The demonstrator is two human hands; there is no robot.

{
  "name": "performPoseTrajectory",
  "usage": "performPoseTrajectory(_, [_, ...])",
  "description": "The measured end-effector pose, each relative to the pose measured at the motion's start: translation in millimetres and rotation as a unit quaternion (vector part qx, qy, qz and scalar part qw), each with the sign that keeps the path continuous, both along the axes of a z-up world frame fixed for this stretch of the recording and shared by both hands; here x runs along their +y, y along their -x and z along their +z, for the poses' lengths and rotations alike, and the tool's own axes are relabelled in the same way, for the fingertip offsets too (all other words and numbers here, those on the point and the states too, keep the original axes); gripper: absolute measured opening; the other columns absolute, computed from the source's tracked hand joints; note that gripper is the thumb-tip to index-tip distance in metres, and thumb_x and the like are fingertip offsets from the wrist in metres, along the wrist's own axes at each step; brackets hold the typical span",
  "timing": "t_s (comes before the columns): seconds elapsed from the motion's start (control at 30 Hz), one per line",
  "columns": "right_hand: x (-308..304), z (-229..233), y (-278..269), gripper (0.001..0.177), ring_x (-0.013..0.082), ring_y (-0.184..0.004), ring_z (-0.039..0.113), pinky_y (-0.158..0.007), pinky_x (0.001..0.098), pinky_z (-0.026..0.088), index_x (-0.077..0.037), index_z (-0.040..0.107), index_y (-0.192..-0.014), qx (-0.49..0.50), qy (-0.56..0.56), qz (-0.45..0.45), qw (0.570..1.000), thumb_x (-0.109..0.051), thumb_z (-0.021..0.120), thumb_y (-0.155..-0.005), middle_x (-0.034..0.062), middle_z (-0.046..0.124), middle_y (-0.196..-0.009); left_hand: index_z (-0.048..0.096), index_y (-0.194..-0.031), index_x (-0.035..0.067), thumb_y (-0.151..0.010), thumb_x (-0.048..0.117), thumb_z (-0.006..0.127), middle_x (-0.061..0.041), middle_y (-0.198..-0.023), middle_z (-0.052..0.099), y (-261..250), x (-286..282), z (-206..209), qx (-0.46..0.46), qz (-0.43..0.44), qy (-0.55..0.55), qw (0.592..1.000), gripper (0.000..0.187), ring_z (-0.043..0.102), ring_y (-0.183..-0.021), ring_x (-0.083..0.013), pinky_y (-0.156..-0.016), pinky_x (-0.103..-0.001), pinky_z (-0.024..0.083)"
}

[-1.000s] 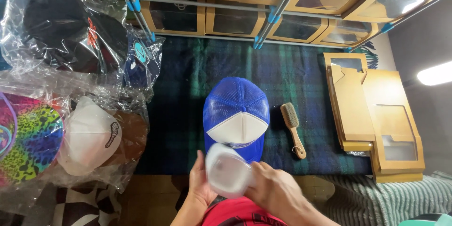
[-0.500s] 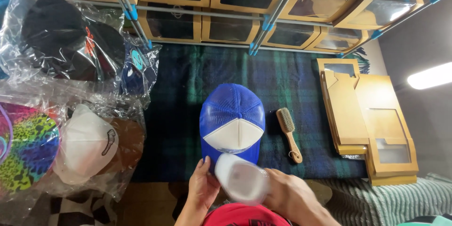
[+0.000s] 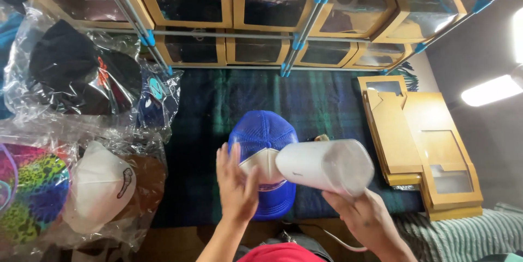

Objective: Cleaning and shaping a blue and white cap using a wooden brush and a hair dryer.

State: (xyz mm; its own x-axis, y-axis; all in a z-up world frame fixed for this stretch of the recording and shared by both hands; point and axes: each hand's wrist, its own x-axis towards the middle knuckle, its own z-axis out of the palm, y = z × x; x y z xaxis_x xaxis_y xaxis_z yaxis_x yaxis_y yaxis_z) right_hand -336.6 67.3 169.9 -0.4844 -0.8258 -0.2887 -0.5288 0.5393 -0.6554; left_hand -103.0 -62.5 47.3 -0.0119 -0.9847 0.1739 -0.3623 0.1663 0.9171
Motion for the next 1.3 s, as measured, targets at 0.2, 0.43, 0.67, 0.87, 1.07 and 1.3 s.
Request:
performPoseTrajectory(0.2, [-98,53,-21,0.039,0.0160,-0.087,0.071,-0.080,0.0332,0.052,-0.019,0.069,-0.113,0.037,-0.018,0.057,0.998,-0.050,0.066,-0.088,0.0029,0.077,-0.094,0.051,-0.145,-0.002,-0.104,0.042,0.050,-0.037,-0.153,0.041,23,-23,10,-0.151,-0.023,0.250,0.956,0.061,0.036,-0.146,-0.0546,-0.123,-0.061,0.030])
performPoseTrajectory(0.43, [-150,47,45,0.064,0.0221,-0.054,0.058,-0.046,0.0357,0.050,-0.012,0.054,-0.137,-0.140,-0.153,-0.074,0.975,-0.058,0.056,-0.093,0.0138,0.059,-0.079,0.042,-0.152,-0.001,-0.104,0.041,0.052,-0.037,-0.158,0.035,19,-16,4,-0.151,-0.036,0.217,0.964,0.065,0.033,-0.149,-0.0535,-0.125,-0.060,0.026])
performPoseTrajectory(0.67, [-100,20,-2,0.052,0.0250,-0.058,0.061,-0.048,0.0378,0.049,-0.007,0.061,-0.128,-0.145,0.030,-0.166,0.975,-0.046,0.062,-0.094,0.0127,0.062,-0.088,0.051,-0.149,0.007,-0.099,0.054,0.048,-0.023,-0.162,0.037,26,0,52,-0.265,0.030,0.120,0.956,0.068,0.027,-0.152,-0.0485,-0.115,-0.070,0.022])
performPoseTrajectory(0.87, [-57,-9,-106,0.015,0.0176,-0.072,0.059,-0.062,0.0384,0.055,-0.008,0.062,-0.107,-0.350,0.331,-0.159,0.861,-0.020,0.062,-0.097,0.0097,0.065,-0.081,0.051,-0.137,0.008,-0.085,0.055,0.070,-0.012,-0.136,0.067,27,40,167,0.216,-0.251,-0.217,0.918,0.073,0.065,-0.125,-0.0207,-0.102,-0.037,0.051])
performPoseTrajectory(1.07, [-64,-19,-80,0.074,0.0208,-0.102,0.064,-0.098,0.0395,0.054,-0.025,0.046,-0.155,-0.046,0.338,0.315,0.886,-0.033,0.082,-0.091,0.0112,0.049,-0.129,0.054,-0.143,-0.004,-0.075,-0.008,0.071,-0.022,-0.135,0.069,-23,-11,142,0.542,0.088,-0.250,0.798,0.070,0.066,-0.120,-0.0322,-0.105,-0.043,0.053])
performPoseTrajectory(1.3, [-47,-182,90,0.057,0.0305,-0.119,0.060,-0.098,0.0425,0.048,-0.019,0.062,-0.134,0.117,-0.080,-0.110,0.984,-0.044,0.073,-0.084,0.0118,0.060,-0.128,0.063,-0.101,0.000,-0.082,0.014,0.075,-0.016,-0.077,0.065,-116,-87,21,0.275,0.151,-0.398,0.862,0.027,0.059,-0.057,-0.0268,-0.051,-0.039,0.046])
